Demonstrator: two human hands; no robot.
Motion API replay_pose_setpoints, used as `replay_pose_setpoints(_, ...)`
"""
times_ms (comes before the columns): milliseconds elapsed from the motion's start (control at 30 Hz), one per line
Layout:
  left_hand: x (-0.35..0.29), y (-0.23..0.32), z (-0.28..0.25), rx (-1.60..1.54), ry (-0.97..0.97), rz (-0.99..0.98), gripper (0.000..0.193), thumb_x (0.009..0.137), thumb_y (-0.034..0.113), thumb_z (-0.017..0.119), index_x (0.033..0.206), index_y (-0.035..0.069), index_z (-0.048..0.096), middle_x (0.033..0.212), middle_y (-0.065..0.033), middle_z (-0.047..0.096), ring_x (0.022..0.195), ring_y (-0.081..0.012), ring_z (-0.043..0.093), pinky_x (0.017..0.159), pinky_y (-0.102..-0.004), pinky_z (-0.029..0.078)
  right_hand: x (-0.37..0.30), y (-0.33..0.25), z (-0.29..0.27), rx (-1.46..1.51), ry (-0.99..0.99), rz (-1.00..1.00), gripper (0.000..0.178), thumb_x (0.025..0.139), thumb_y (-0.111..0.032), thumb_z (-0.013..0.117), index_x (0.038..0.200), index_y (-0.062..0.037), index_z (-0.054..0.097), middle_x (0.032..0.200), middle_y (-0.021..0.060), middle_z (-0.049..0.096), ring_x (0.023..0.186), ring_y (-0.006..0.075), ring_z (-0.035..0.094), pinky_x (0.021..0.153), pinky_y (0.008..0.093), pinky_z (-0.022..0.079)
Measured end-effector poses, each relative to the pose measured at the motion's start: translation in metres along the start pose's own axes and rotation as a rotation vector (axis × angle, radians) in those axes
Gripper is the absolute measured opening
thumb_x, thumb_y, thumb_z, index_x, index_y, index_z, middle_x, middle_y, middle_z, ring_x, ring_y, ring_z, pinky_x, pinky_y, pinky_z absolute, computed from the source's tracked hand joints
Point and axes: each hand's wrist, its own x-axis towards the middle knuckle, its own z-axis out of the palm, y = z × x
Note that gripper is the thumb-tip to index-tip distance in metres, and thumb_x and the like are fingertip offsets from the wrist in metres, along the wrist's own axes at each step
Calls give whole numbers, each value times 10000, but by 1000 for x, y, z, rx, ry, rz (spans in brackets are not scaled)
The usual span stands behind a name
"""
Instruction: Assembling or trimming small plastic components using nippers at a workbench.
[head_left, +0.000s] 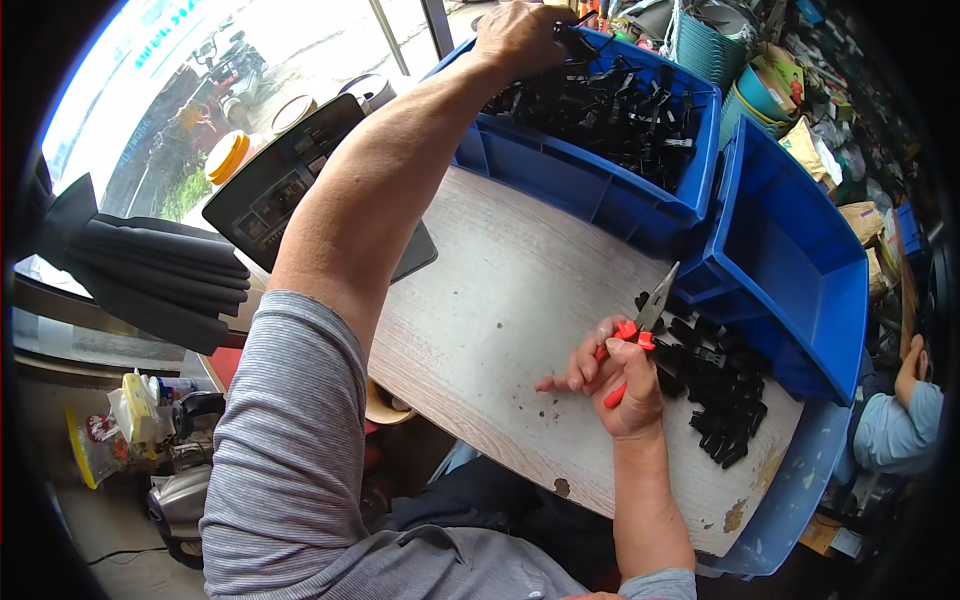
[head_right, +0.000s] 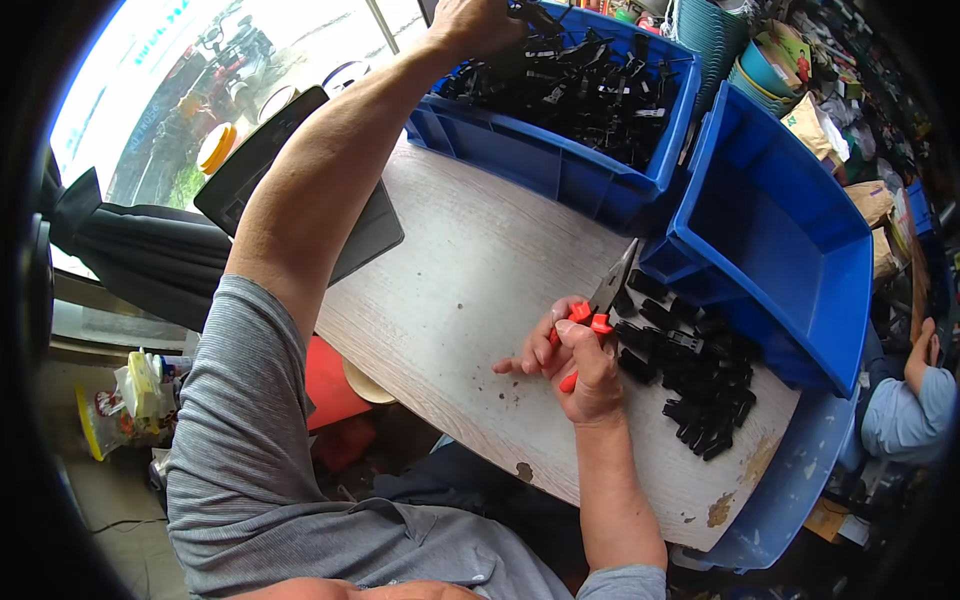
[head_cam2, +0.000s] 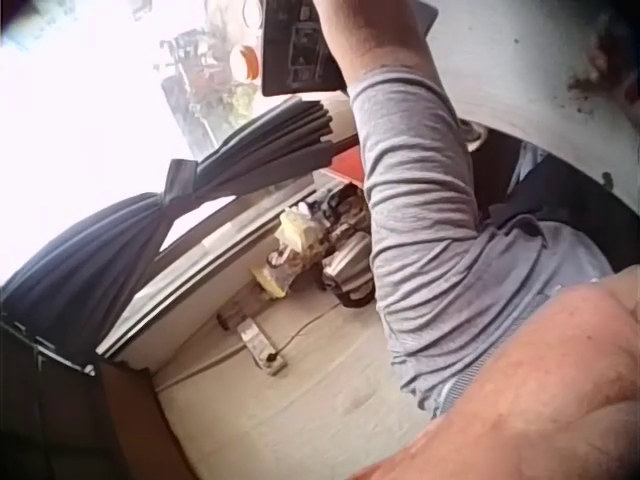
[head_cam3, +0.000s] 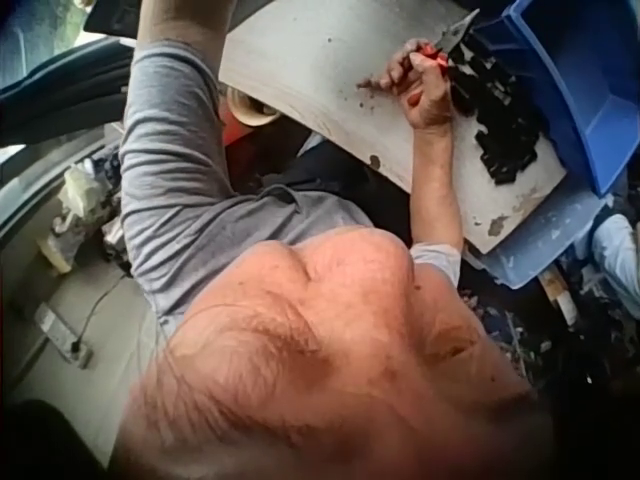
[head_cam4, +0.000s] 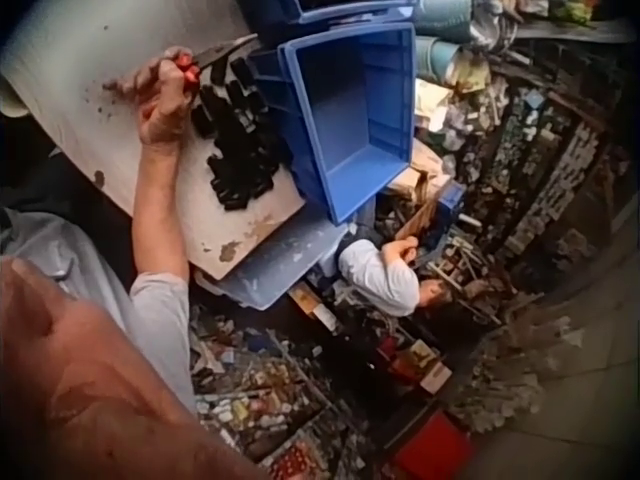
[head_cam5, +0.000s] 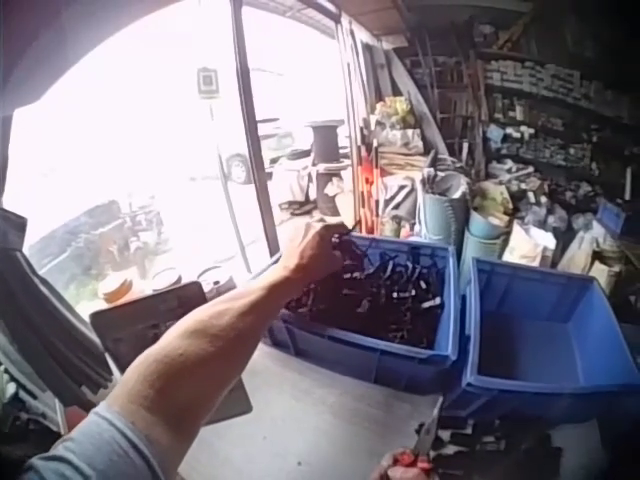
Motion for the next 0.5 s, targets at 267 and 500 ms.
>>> replay_pose_setpoints(267,8,15,-27,73,129,16,349,698,158,718,1043,106,738,856,-188,712,824,-354,698,750,-437,551,2,0,-6,-5,-85,32,141,868,-207,507,963,-104,519,674,74,496,654,214,535,735,626,559)
replay_pose_setpoints(500,8,53,-72,-201,-6,-228,353,713,133,702,1064,103,724,850,-147,732,796,-303,714,722,-383,553,1,-2,-3,73,-45,18,155,857,-166,487,979,-73,511,690,81,507,657,204,537,739,585,575)
